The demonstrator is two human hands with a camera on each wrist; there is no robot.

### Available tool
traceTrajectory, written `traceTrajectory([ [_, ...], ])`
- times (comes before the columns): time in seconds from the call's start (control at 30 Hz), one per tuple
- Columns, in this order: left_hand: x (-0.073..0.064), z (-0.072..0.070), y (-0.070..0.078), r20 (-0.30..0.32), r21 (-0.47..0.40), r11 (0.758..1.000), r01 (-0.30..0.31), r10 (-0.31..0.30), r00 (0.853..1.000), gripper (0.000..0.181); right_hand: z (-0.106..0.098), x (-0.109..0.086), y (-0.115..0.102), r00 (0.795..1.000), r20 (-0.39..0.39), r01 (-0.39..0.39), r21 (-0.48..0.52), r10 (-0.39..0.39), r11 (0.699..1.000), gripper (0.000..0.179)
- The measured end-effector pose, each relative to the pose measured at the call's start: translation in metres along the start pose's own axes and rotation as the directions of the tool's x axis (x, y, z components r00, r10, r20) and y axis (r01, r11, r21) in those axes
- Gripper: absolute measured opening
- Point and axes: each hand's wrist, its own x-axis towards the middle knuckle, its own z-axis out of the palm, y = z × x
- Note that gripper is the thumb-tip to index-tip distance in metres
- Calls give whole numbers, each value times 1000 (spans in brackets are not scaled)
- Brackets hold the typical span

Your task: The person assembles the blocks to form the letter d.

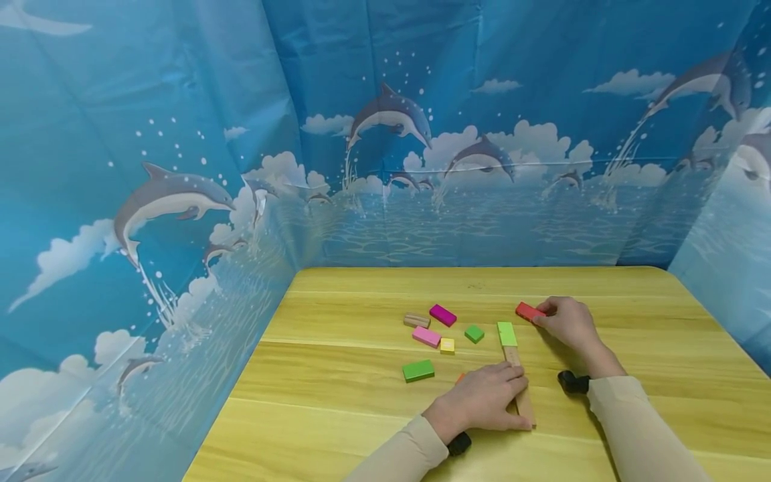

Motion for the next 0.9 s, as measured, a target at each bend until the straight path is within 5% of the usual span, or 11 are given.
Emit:
traceTrajectory([
  [0.27,-1,1,0,1,11,1000,3,-3,1000,75,2,-1,-5,1000,0,-2,35,2,999,11],
  [0.63,-1,0,1,6,9,1000,-11,11,1000,74,4,-3,-15,982,178,49,50,-58,998,52],
  [0.9,0,-1,0,-5,-4,1000,-7,7,1000,74,5,-2,-22,984,169,47,62,-57,997,46],
])
